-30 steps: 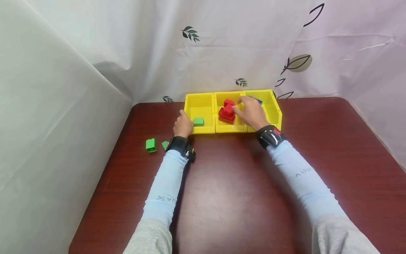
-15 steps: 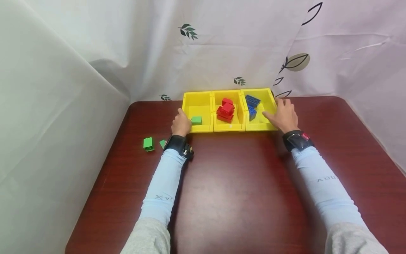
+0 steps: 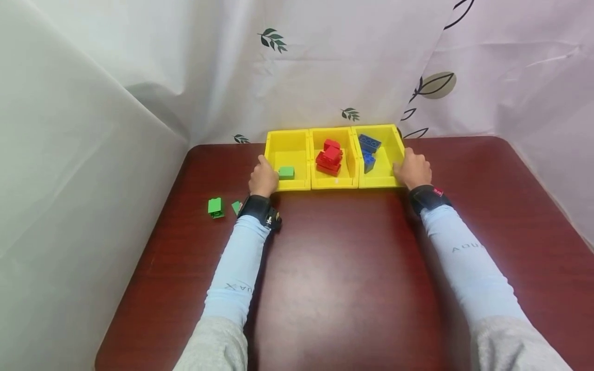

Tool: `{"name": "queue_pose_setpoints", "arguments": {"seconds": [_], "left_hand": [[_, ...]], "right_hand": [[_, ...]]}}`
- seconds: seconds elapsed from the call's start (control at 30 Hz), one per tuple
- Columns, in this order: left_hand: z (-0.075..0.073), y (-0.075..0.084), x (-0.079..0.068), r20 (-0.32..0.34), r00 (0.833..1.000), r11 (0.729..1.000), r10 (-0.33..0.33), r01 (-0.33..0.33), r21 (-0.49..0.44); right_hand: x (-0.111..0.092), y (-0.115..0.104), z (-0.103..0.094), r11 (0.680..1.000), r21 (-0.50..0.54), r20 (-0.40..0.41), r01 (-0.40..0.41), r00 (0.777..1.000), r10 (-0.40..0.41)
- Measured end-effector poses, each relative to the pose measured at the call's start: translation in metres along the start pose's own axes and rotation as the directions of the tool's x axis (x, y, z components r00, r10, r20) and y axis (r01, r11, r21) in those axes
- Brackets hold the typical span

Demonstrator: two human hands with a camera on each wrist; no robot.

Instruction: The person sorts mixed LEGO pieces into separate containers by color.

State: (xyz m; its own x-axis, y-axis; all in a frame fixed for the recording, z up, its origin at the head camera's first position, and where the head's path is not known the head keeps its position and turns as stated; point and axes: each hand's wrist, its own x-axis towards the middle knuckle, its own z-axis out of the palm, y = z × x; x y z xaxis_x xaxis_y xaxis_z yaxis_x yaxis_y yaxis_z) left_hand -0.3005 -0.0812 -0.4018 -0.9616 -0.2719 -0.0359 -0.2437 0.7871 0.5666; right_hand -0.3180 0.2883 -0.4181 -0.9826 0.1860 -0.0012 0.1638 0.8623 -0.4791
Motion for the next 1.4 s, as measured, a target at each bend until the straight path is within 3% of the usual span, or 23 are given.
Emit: {"name": "queue_pose_setpoints", "arguments": {"seconds": [0.3, 0.6, 0.67, 0.83, 0.93, 1.03, 1.17, 1.27, 1.4], "left_hand": [[-0.007, 0.002, 0.002, 0.052, 0.999, 1.000, -0.013, 0.012, 0.026], [-0.027, -0.007, -0.002, 0.175, 0.983, 0.996, -0.055, 0.043, 0.072], [-0.035, -0.009, -0.006, 0.184, 0.982, 0.997, -0.041, 0.027, 0.075], [-0.055, -0.006, -0.022, 0.182, 0.981, 0.990, 0.068, -0.089, 0.110], [-0.064, -0.004, -0.037, 0.214, 0.963, 0.968, 0.162, -0.197, 0.155], [-0.071, -0.008, -0.054, 0.272, 0.928, 0.929, 0.254, -0.312, 0.199], [-0.073, -0.022, -0.079, 0.348, 0.887, 0.889, 0.304, -0.396, 0.232], [-0.071, -0.034, -0.095, 0.371, 0.875, 0.857, 0.312, -0.427, 0.287], [-0.067, -0.046, -0.107, 0.341, 0.878, 0.803, 0.335, -0.455, 0.384]], "right_hand": [[0.004, 0.000, 0.002, 1.000, 0.008, -0.004, -0.007, 1.000, 0.007], [0.001, -0.005, 0.008, 0.999, 0.036, 0.005, 0.015, 1.000, -0.015], [0.002, -0.006, 0.007, 0.999, 0.035, 0.008, 0.014, 1.000, -0.015], [0.004, -0.003, 0.003, 1.000, 0.030, 0.015, 0.005, 1.000, -0.006], [0.005, 0.001, 0.000, 0.999, 0.036, 0.014, 0.004, 1.000, -0.005], [0.004, 0.002, -0.002, 0.999, 0.043, 0.013, 0.006, 1.000, -0.006], [0.004, 0.002, -0.001, 0.999, 0.047, 0.018, 0.006, 1.000, -0.007], [0.005, 0.001, 0.000, 0.999, 0.040, 0.017, 0.008, 1.000, -0.009], [0.006, 0.001, -0.001, 0.999, 0.041, 0.022, 0.007, 1.000, -0.008]]}}
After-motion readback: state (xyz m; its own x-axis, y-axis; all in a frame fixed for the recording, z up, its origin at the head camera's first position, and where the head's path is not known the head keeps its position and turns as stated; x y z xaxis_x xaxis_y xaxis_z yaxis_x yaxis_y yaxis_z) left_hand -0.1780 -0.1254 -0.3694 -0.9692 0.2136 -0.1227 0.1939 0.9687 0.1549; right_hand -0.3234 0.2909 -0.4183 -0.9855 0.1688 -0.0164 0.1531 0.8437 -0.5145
